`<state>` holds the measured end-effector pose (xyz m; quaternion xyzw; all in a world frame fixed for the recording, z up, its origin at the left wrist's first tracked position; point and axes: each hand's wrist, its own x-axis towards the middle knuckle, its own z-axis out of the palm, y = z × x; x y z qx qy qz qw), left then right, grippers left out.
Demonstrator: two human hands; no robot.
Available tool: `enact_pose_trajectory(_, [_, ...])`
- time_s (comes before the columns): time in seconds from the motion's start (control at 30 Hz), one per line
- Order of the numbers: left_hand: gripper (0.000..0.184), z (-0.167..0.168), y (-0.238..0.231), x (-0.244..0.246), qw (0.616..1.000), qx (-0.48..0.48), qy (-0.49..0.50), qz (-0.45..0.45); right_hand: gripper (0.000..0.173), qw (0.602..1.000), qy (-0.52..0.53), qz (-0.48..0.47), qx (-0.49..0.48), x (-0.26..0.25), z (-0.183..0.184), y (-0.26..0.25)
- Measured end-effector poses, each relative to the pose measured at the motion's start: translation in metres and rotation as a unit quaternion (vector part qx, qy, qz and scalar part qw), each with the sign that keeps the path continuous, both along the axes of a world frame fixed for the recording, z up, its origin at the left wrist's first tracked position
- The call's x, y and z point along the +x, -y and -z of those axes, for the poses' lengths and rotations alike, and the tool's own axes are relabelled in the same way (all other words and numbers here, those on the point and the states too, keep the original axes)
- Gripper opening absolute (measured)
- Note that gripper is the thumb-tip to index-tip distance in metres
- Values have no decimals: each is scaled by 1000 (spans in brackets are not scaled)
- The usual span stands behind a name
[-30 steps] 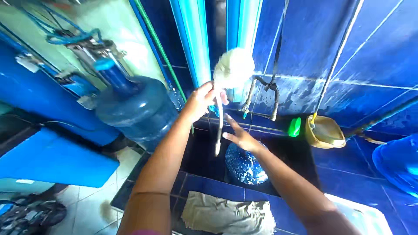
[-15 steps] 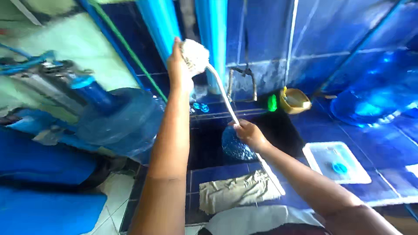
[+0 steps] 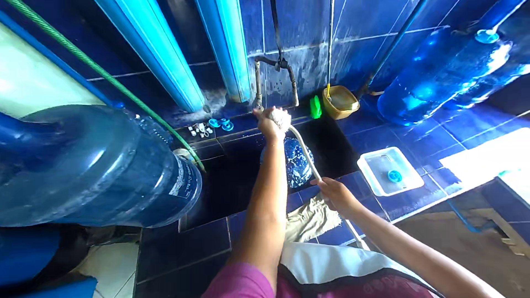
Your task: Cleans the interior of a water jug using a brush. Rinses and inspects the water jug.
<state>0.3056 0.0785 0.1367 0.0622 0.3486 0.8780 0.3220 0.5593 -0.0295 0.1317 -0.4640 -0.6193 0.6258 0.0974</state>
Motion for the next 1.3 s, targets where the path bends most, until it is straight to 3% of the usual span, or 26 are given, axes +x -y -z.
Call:
enact_pose_trajectory(0.2, [75, 47, -18, -4, 983, 47, 179, -4, 33, 996, 78, -2, 45, -13, 16, -7])
enact_pose_trajectory(0.23, [73, 39, -16, -4, 980, 36, 197, -8, 32, 995, 83, -7, 53, -15, 18, -9])
enact_pose_trajectory(0.33, [65, -39, 14, 7, 965, -67, 253, -4, 31, 995, 77, -28, 61, -18, 22, -12])
enact_pose_trajectory(0.37, [67, -45, 18, 7, 965, -74, 252, -1, 32, 996, 62, -37, 44, -16, 22, -14])
enact_pose_trajectory(0.4, [72, -35, 17, 3, 970, -57, 236, 4, 34, 998, 35, -48, 14, -12, 22, -17])
enact_pose_trajectory(0.47, [89, 30, 3, -13, 992, 32, 122, 25, 40, 996, -32, -49, -67, -2, 25, -24])
enact_pose_trajectory(0.5, [94, 45, -2, -18, 995, 47, 79, 39, 43, 992, -64, -35, -102, 2, 28, -27])
enact_pose_trajectory(0.57, [86, 37, 1, -8, 997, 25, -52, 58, 45, 982, -119, -10, -143, 7, 34, -33])
enact_pose_trajectory(0.63, [60, 28, 7, -3, 975, 42, -205, 70, 48, 971, -177, -15, -161, 11, 37, -40])
enact_pose_trajectory(0.73, [57, 8, 14, -1, 961, 75, -255, 78, 51, 957, -232, -32, -171, 16, 41, -42])
enact_pose_trajectory(0.9, [41, -1, 21, 15, 982, 136, -112, 67, 48, 956, -239, -5, -169, 15, 39, -27])
enact_pose_trajectory(1.03, [50, -5, 36, 35, 997, 63, -26, 36, 41, 976, -179, 39, -114, 1, 34, -13])
enact_pose_trajectory(1.2, [39, -11, 21, 23, 974, 67, 214, -16, 34, 996, -75, 49, -10, -16, 35, 7])
enact_pose_trajectory(1.3, [26, -1, 28, 13, 967, 35, 253, 12, 39, 999, -47, 18, -12, -9, 39, 4])
